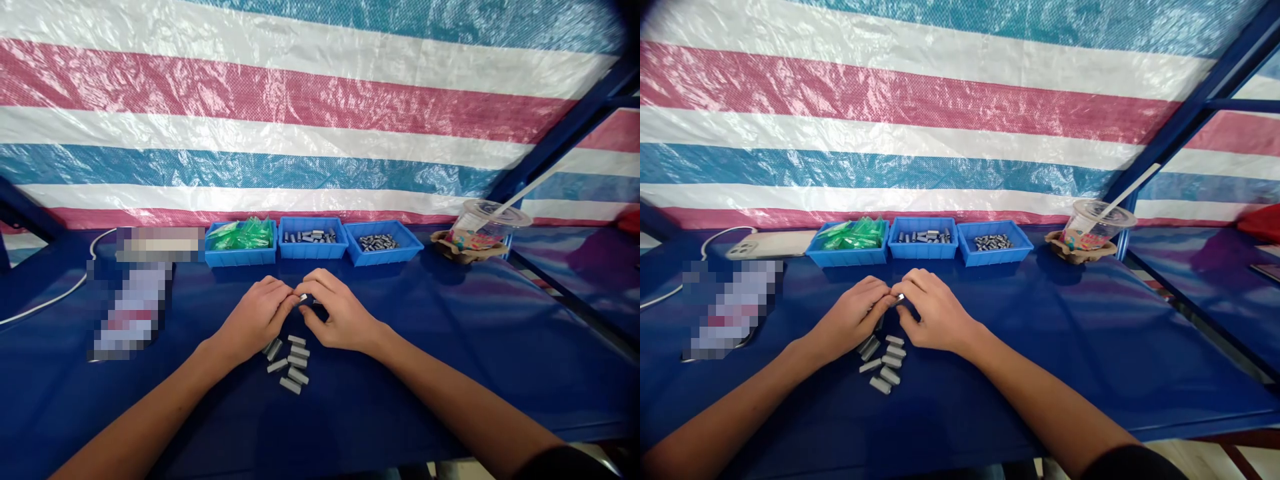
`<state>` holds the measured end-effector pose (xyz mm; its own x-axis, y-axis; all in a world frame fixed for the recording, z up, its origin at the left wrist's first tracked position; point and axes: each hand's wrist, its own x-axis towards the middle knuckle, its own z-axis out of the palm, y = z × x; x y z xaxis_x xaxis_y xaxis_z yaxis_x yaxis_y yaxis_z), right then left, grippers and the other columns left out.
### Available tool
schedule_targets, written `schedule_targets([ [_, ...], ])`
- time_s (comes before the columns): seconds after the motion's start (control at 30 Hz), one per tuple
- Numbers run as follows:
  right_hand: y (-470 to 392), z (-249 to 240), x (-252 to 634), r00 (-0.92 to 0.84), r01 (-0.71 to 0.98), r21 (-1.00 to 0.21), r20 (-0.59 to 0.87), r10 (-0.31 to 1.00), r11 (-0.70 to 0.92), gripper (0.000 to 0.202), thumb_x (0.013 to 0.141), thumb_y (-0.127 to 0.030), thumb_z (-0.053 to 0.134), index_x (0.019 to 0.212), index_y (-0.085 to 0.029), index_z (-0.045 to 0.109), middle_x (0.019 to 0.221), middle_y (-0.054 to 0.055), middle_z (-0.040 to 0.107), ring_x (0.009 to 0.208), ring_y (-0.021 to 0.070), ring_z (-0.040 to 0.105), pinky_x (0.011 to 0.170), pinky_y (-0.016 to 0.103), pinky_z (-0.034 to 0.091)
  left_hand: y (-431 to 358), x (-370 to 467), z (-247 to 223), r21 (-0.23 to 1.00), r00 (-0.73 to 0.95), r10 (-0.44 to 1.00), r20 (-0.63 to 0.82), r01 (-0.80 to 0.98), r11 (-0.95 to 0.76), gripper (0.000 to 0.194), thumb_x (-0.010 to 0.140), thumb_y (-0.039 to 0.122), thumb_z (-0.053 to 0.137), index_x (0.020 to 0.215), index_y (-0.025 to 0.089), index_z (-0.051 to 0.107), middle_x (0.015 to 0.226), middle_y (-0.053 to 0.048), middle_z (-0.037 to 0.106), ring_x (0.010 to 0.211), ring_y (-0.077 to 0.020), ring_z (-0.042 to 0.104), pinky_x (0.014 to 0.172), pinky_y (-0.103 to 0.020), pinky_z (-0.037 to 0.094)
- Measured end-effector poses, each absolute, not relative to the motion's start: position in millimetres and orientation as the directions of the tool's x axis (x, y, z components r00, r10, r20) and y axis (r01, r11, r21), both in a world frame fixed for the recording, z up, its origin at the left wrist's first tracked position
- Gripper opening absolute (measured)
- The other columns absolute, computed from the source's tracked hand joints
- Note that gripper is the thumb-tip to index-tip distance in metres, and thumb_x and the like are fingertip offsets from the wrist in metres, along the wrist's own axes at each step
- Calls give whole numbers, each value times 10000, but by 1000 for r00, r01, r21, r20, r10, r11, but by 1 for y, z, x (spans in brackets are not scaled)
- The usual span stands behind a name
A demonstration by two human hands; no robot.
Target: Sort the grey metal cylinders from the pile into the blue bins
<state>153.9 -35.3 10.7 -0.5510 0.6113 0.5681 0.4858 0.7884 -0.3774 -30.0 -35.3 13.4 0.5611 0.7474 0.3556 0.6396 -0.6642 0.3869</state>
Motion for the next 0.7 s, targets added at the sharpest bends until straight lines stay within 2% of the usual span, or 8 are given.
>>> schedule_targets([
  [0.1, -34, 9, 153, -553, 468, -389, 570, 607, 793, 116, 868, -168, 480, 959, -172, 551, 858, 59, 601, 784, 166, 535, 717, 303, 432, -36, -31, 16, 408, 542, 757, 365, 637, -654, 317, 959, 238, 343, 748, 174, 571, 728, -30, 606, 753, -174, 519, 690, -303, 432],
  [0.23, -29, 9, 156, -403, 491, -525, 570, 716, 695, 143, 912, -244, 471, 898, -170, 593, 759, 30, 608, 690, 134, 552, 655, 259, 430, -36, -33, 17, 481, 465, 780, 419, 615, -625, 220, 943, 273, 405, 1024, 186, 590, 871, -34, 662, 884, -184, 568, 801, -317, 460],
  [0.33, -28, 13, 157, -320, 489, -630, 514, 796, 604, 238, 927, -254, 436, 777, -167, 599, 682, 9, 593, 640, 118, 558, 616, 240, 417, -36, -32, 14, 474, 431, 756, 493, 595, -649, 280, 894, 254, 505, 1167, 191, 520, 912, -31, 662, 956, -190, 574, 859, -322, 462],
  [0.4, -29, 15, 155, -347, 466, -673, 458, 819, 574, 305, 932, -267, 424, 688, -168, 576, 639, -5, 581, 608, 109, 554, 594, 233, 407, -36, -31, 12, 447, 439, 713, 547, 568, -692, 272, 875, 225, 536, 1144, 188, 534, 920, -32, 660, 930, -177, 583, 855, -307, 462],
  [0.5, -32, 16, 151, -398, 435, -709, 401, 825, 555, 377, 939, -289, 408, 606, -167, 537, 596, -17, 561, 568, 97, 537, 568, 228, 395, -37, -30, 12, 434, 441, 686, 579, 546, -717, 145, 875, 218, 536, 1001, 179, 598, 851, -26, 660, 814, -150, 593, 785, -272, 467],
  [0.57, -32, 16, 150, -386, 421, -718, 411, 826, 554, 351, 940, -293, 408, 653, -167, 565, 620, -13, 567, 584, 99, 544, 573, 230, 408, -37, -31, 15, 498, 394, 742, 543, 560, -662, 133, 878, 251, 530, 951, 180, 615, 811, -20, 661, 772, -145, 598, 742, -258, 467],
  [0.67, -30, 17, 155, -309, 431, -675, 513, 801, 599, 176, 912, -265, 463, 965, -170, 601, 780, 21, 596, 689, 127, 579, 629, 252, 464, -35, -34, 22, 697, 257, 888, 380, 552, -458, 234, 898, 362, 479, 940, 183, 624, 773, -10, 664, 704, -142, 606, 637, -236, 461],
  [0.7, -29, 18, 157, -284, 452, -636, 563, 776, 626, 211, 895, -247, 488, 1076, -173, 566, 849, 39, 596, 737, 141, 586, 661, 269, 483, -34, -35, 24, 753, 218, 925, 311, 537, -379, 291, 907, 404, 444, 895, 179, 628, 756, -8, 664, 661, -137, 599, 589, -230, 447],
])
